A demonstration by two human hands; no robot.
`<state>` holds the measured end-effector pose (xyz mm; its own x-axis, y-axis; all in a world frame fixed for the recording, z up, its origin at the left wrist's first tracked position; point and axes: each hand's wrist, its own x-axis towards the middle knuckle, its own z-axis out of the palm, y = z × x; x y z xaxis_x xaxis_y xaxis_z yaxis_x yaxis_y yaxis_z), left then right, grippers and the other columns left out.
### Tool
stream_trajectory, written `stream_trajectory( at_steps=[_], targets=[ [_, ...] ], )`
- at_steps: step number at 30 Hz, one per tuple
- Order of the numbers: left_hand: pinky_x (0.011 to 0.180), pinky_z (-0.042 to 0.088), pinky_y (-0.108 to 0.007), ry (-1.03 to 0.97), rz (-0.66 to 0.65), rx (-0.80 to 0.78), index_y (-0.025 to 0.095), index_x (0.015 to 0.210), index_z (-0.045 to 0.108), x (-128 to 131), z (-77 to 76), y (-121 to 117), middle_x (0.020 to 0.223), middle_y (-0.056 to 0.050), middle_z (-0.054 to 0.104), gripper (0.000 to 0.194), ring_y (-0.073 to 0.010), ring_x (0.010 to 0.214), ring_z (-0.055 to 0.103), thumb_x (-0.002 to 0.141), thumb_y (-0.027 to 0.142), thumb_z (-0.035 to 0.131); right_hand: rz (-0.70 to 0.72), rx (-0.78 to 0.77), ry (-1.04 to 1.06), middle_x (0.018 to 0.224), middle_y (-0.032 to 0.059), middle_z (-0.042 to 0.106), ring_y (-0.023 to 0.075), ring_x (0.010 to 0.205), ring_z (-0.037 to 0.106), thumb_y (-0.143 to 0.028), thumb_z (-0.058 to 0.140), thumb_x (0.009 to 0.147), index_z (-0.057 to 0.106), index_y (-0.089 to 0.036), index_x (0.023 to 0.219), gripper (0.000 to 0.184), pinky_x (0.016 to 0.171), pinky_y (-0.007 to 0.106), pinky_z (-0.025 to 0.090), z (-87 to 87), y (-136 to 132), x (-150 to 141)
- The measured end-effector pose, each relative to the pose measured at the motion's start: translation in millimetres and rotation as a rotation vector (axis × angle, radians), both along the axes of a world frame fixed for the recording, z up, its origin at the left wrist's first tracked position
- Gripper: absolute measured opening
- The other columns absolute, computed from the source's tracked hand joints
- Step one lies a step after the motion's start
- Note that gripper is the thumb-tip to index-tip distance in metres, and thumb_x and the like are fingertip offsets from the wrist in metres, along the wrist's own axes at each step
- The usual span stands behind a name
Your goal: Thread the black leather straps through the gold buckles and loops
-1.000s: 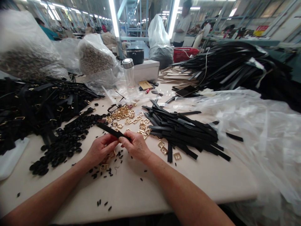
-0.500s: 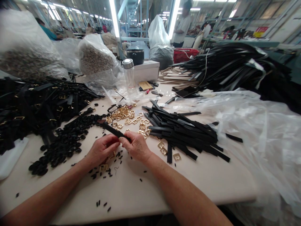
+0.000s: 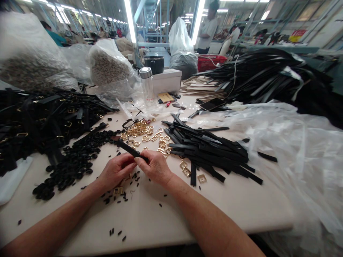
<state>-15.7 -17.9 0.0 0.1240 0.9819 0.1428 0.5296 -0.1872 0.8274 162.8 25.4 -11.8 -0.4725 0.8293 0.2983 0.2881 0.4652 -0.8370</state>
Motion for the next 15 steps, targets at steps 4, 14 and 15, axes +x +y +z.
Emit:
stream_trajectory(
  at_steps=[4, 14, 15],
  targets=[
    [0.079, 0.05, -0.03, 0.027, -0.027, 0.008, 0.023, 0.105, 0.072, -0.8, -1.2, 0.2, 0.095, -0.004, 0.074, 0.023, -0.0208, 0.083, 0.067, 0.086, 0.027, 0.059, 0.0, 0.012, 0.0, 0.062, -0.0035, 0.05, 0.0104, 0.058, 0.044, -0.031, 0.056, 0.088, 0.055, -0.019, 0.068, 0.023, 0.056, 0.023, 0.033, -0.5, 0.1, -0.1],
    [0.075, 0.049, -0.029, 0.087, -0.057, 0.027, 0.022, 0.105, 0.07, -1.1, 1.6, -0.3, 0.091, -0.004, 0.071, 0.022, -0.0199, 0.08, 0.065, 0.087, 0.027, 0.057, 0.027, 0.04, -0.029, 0.065, -0.0025, 0.054, 0.0111, 0.06, 0.047, -0.03, 0.056, 0.088, 0.057, -0.019, 0.071, 0.021, 0.058, 0.023, 0.034, 4.1, -2.1, -0.1],
    [0.075, 0.049, -0.029, 0.096, -0.061, 0.026, 0.021, 0.105, 0.07, -1.1, 1.7, -0.4, 0.09, -0.004, 0.071, 0.022, -0.0198, 0.08, 0.065, 0.088, 0.027, 0.057, 0.029, 0.043, -0.028, 0.065, -0.0024, 0.054, 0.0111, 0.06, 0.047, -0.03, 0.056, 0.088, 0.057, -0.019, 0.07, 0.02, 0.058, 0.023, 0.034, 5.0, -2.2, 0.0]
  ],
)
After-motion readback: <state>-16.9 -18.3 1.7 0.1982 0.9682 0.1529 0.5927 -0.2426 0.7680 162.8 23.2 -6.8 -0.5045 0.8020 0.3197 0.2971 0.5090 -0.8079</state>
